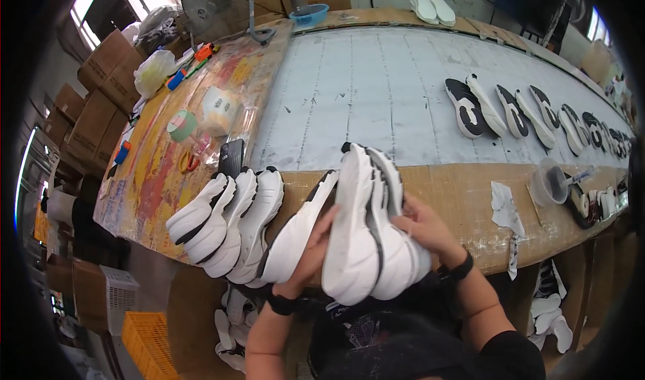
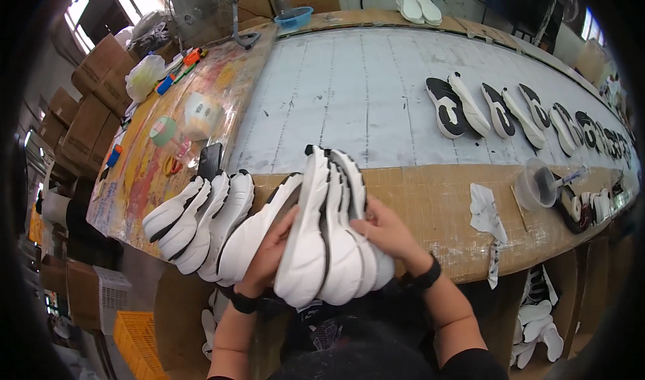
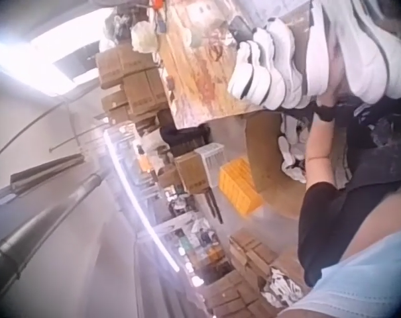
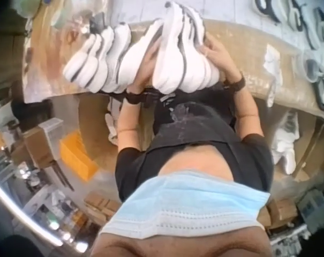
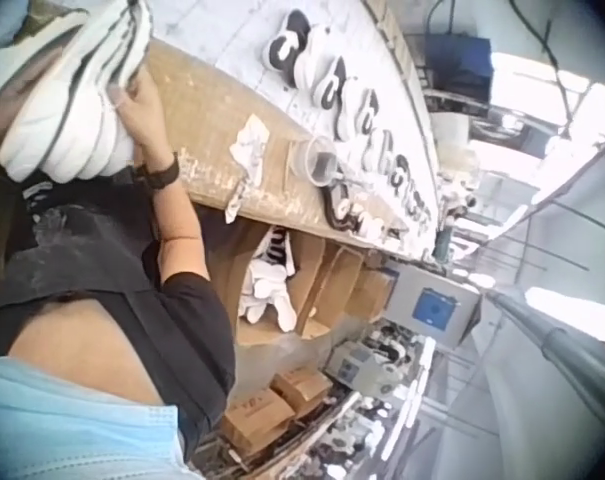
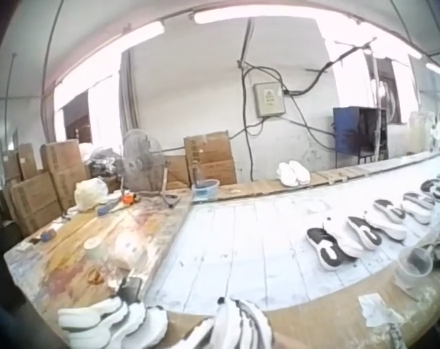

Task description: Inspecting and organizing white and black shoe soles at a factory assembly station.

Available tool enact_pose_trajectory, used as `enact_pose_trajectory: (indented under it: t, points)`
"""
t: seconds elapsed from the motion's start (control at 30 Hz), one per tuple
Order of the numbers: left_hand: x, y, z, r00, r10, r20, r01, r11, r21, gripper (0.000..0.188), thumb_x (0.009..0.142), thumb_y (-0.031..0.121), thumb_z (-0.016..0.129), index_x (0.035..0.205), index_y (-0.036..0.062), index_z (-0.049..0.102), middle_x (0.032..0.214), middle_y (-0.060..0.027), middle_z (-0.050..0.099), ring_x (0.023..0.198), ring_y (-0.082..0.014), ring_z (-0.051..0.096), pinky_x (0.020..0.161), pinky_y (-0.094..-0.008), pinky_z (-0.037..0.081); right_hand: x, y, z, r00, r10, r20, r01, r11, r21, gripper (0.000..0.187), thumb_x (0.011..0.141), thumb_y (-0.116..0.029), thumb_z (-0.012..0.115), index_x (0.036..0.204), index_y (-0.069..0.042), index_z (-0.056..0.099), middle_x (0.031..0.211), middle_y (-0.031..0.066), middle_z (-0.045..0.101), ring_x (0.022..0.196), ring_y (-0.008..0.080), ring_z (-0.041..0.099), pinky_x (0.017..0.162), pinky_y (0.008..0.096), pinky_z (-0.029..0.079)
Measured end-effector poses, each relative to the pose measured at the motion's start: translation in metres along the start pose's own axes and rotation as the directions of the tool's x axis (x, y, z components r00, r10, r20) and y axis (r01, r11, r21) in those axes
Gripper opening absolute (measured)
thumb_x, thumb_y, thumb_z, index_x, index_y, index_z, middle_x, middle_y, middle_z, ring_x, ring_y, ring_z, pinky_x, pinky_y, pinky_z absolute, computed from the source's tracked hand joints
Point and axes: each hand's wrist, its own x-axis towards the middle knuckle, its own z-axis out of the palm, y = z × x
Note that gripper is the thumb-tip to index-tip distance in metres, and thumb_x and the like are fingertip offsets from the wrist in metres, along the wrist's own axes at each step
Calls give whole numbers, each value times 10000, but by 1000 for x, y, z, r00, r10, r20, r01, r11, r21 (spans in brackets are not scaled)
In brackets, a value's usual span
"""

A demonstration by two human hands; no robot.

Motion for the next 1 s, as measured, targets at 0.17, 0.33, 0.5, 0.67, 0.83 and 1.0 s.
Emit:
enact_pose_trajectory:
  t: [0.17, 0.33, 0.5, 0.67, 0.83, 1.0]
  points:
    - [20, -78, 19, 992, -59, 116, 84, 972, -219, 528, 792, -45, 486, 1289, 13, 319, 1204, -109, 464, 1082, -170, 463, 913, -277, 371, -22, -49, -20, 998, -38, -50, 6, 844, -536, 595, 761, -126, 582, 1277, 5, 315, 1009, 188, 571, 849, 243, 589, 731, 314, 456]
    - [1, -44, 25, 933, 358, 23, -296, 733, 612, 438, 713, 95, 609, 1121, -1, 484, 1084, -198, 516, 994, -335, 502, 858, -366, 391, -31, -26, -22, 999, -2, -52, -33, 751, -660, 595, 759, -213, 587, 1264, -14, 344, 937, 221, 570, 821, 349, 575, 703, 368, 461]
    - [-15, -26, 1, 854, 520, -16, -89, 176, 980, 559, 644, 143, 673, 1154, 26, 477, 1223, -207, 405, 1096, -350, 416, 907, -443, 327, -29, -22, -17, 998, -56, -24, 18, 637, -770, 581, 764, -287, 588, 1249, -41, 384, 885, 198, 577, 812, 351, 557, 712, 383, 444]
    - [-14, -33, -26, 909, 314, -276, 290, 3, 957, 682, 619, 221, 692, 1240, 128, 426, 1269, -202, 317, 1119, -365, 354, 880, -511, 297, -28, -14, -20, 999, -42, 26, 48, 703, -710, 637, 745, -330, 612, 1245, -13, 376, 982, 219, 551, 905, 352, 528, 776, 374, 419]
    - [-20, -29, -36, 939, 165, -301, 237, 324, 916, 662, 616, 219, 680, 1226, 125, 442, 1180, -169, 401, 1058, -348, 413, 847, -455, 362, -29, -17, -24, 998, 42, 45, -5, 781, -624, 690, 727, -352, 632, 1243, 19, 362, 1065, 236, 515, 980, 355, 495, 846, 364, 389]
    - [-30, -29, -38, 976, 140, -167, 37, 650, 759, 666, 611, 118, 683, 1227, 57, 436, 1142, -159, 469, 1059, -267, 471, 887, -346, 378, -26, -9, -32, 1000, -20, 20, 27, 870, -492, 724, 703, -331, 656, 1260, 12, 344, 1104, 238, 506, 1002, 326, 510, 856, 346, 394]
